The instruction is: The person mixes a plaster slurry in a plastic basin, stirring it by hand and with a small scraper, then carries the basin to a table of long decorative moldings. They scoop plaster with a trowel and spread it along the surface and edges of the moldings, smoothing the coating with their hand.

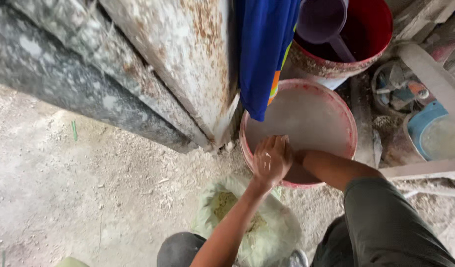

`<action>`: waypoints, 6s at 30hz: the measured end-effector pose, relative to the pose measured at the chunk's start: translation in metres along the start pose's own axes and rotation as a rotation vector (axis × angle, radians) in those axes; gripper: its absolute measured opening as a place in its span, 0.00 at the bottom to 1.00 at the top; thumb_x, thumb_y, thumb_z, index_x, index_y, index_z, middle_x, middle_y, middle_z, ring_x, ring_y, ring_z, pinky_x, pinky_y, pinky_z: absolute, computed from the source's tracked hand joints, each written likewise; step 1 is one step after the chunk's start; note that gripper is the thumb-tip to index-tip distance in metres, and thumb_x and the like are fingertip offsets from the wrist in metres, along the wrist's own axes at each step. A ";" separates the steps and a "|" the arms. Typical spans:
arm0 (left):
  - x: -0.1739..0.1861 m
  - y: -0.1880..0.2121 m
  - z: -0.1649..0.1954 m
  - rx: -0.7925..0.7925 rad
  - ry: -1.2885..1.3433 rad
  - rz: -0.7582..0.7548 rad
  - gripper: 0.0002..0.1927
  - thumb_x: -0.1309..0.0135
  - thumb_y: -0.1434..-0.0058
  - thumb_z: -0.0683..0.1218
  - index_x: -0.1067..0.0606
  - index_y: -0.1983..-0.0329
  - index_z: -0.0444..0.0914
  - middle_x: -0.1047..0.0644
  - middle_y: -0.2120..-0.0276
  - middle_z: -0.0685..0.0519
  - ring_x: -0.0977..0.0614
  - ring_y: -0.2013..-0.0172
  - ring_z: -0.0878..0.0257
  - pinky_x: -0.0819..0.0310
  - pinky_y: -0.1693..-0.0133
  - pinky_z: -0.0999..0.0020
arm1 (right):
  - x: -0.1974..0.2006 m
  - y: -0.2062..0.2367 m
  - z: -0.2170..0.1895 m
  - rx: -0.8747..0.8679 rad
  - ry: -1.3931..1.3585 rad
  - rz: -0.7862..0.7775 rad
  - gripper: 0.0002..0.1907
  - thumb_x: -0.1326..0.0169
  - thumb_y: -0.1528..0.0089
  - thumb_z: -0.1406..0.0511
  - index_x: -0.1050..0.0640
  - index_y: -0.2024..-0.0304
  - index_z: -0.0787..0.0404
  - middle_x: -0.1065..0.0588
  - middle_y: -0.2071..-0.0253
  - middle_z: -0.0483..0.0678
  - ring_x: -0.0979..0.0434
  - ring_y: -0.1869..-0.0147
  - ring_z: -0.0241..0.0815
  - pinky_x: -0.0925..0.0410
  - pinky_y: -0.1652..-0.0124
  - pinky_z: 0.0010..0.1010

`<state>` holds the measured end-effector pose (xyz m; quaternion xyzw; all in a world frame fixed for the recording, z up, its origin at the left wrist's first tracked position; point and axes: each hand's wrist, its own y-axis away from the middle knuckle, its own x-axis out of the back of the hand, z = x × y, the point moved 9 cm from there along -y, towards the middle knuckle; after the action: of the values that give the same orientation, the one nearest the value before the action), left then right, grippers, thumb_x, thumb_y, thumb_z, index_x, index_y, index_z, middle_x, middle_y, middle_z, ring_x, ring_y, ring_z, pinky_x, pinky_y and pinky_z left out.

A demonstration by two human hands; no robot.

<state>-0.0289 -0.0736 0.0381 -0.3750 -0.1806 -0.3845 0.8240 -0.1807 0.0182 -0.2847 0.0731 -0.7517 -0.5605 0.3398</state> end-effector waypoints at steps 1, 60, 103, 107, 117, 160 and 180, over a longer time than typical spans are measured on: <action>-0.001 0.001 0.001 -0.015 -0.019 -0.017 0.03 0.46 0.36 0.38 0.26 0.67 0.37 0.23 0.72 0.45 0.21 0.70 0.48 0.29 0.65 0.52 | -0.003 -0.003 0.000 -0.002 0.003 -0.010 0.23 0.58 0.30 0.52 0.25 0.48 0.62 0.22 0.54 0.58 0.21 0.52 0.53 0.27 0.53 0.46; -0.095 -0.047 -0.004 0.122 0.173 -0.442 0.41 0.33 0.53 0.63 0.26 0.44 0.30 0.19 0.60 0.34 0.17 0.59 0.42 0.22 0.58 0.51 | 0.041 0.186 -0.097 0.277 0.663 0.929 0.16 0.50 0.37 0.60 0.18 0.50 0.52 0.25 0.42 0.50 0.30 0.36 0.52 0.43 0.39 0.56; -0.040 -0.059 -0.020 0.376 0.062 -0.321 0.32 0.36 0.47 0.66 0.21 0.59 0.32 0.18 0.64 0.35 0.16 0.59 0.41 0.21 0.56 0.51 | 0.065 0.198 -0.080 0.295 0.315 0.940 0.13 0.51 0.36 0.67 0.19 0.54 0.63 0.23 0.56 0.60 0.22 0.53 0.57 0.32 0.55 0.50; -0.028 -0.062 -0.007 0.207 0.284 -0.185 0.31 0.34 0.49 0.61 0.22 0.56 0.30 0.18 0.64 0.36 0.15 0.61 0.43 0.21 0.60 0.51 | 0.069 0.207 -0.083 0.306 0.304 0.987 0.12 0.51 0.36 0.67 0.19 0.55 0.64 0.22 0.58 0.61 0.21 0.54 0.58 0.31 0.56 0.49; -0.066 -0.039 -0.051 0.492 0.209 -0.406 0.42 0.43 0.52 0.75 0.19 0.67 0.29 0.18 0.73 0.32 0.12 0.63 0.44 0.21 0.63 0.48 | 0.085 0.220 -0.082 0.371 0.102 1.133 0.12 0.52 0.36 0.69 0.19 0.56 0.66 0.22 0.61 0.64 0.19 0.58 0.59 0.29 0.60 0.47; -0.069 -0.040 -0.064 0.624 0.162 -0.350 0.43 0.41 0.53 0.75 0.18 0.66 0.29 0.18 0.70 0.32 0.13 0.60 0.41 0.19 0.59 0.50 | 0.077 0.178 -0.042 0.228 -1.597 0.661 0.14 0.53 0.31 0.63 0.21 0.54 0.67 0.25 0.63 0.57 0.24 0.63 0.52 0.31 0.64 0.42; -0.070 -0.033 -0.057 0.534 0.356 -0.238 0.34 0.37 0.48 0.69 0.17 0.60 0.33 0.17 0.73 0.45 0.14 0.70 0.59 0.20 0.68 0.58 | 0.076 0.174 -0.028 0.206 -1.676 0.684 0.16 0.53 0.30 0.59 0.22 0.55 0.65 0.27 0.64 0.54 0.27 0.63 0.50 0.32 0.64 0.41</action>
<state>-0.0983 -0.0955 -0.0246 -0.0495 -0.1709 -0.4766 0.8609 -0.1743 0.0214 -0.0931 -0.5551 -0.7795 -0.2287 -0.1785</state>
